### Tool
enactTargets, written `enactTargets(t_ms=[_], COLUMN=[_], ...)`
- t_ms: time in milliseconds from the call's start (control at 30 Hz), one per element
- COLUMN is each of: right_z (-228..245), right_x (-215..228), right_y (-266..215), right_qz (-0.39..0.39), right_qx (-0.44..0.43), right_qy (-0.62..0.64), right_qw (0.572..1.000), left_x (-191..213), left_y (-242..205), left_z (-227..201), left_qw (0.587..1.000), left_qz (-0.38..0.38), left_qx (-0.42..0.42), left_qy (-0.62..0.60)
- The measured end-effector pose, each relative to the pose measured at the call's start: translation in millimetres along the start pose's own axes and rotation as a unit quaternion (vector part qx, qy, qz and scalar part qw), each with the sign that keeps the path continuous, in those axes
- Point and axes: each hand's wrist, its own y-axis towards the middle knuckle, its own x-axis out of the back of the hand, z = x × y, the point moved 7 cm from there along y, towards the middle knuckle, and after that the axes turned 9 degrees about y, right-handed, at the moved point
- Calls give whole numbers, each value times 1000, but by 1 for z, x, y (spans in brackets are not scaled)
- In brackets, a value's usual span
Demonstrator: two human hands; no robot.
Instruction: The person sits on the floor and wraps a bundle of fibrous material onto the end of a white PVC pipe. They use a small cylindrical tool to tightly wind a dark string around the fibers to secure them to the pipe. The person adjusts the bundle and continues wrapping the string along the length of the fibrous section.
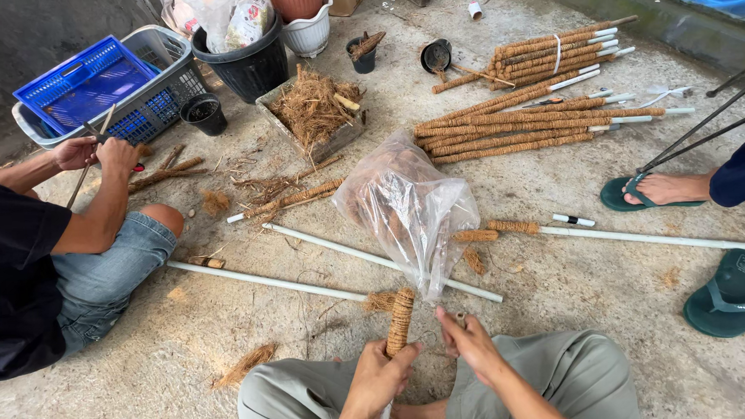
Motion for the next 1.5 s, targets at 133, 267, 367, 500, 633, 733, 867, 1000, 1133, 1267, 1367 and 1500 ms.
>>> enactTargets(t_ms=[133, 267, 367, 500, 633, 733, 867, 1000, 1133, 1267, 1367, 1500], right_z=[16, 16, 22, 49, 79, 126, 122, 70, 37, 23, 13, 7], right_x=[16, 24, 32, 26, 26, 3, -15, -27, -27, -1, 12, 17], right_y=[17, 30, 46, 63, 74, 50, 45, 49, 48, 57, 60, 61], right_qz=[-18, -43, -81, -49, 9, 156, 177, 237, 248, 190, 160, 138], right_qx=[43, 47, 19, 94, 97, 316, 279, 112, 115, 75, 61, 31], right_qy=[60, 68, 21, -44, -146, -260, -358, -390, -405, -405, -389, -344], right_qw=[997, 996, 996, 993, 984, 899, 873, 883, 873, 891, 905, 928], left_x=[-13, -19, -33, -40, -43, -51, -80, -107, -103, -80, -73, -92], left_y=[-13, -21, -27, -36, -37, -47, -58, -68, -73, -75, -76, -73], left_z=[-16, -15, -21, -20, -13, -24, -23, -7, -4, 4, 14, 30], left_qw=[998, 995, 995, 979, 963, 951, 938, 931, 940, 926, 918, 917], left_qz=[36, 45, 61, 41, 31, 36, 93, 161, 137, 6, -57, 24], left_qx=[-14, -10, -37, -25, 21, -27, -38, 2, -24, 12, 16, -15], left_qy=[39, 86, 72, 199, 268, 306, 333, 327, 311, 377, 392, 397])
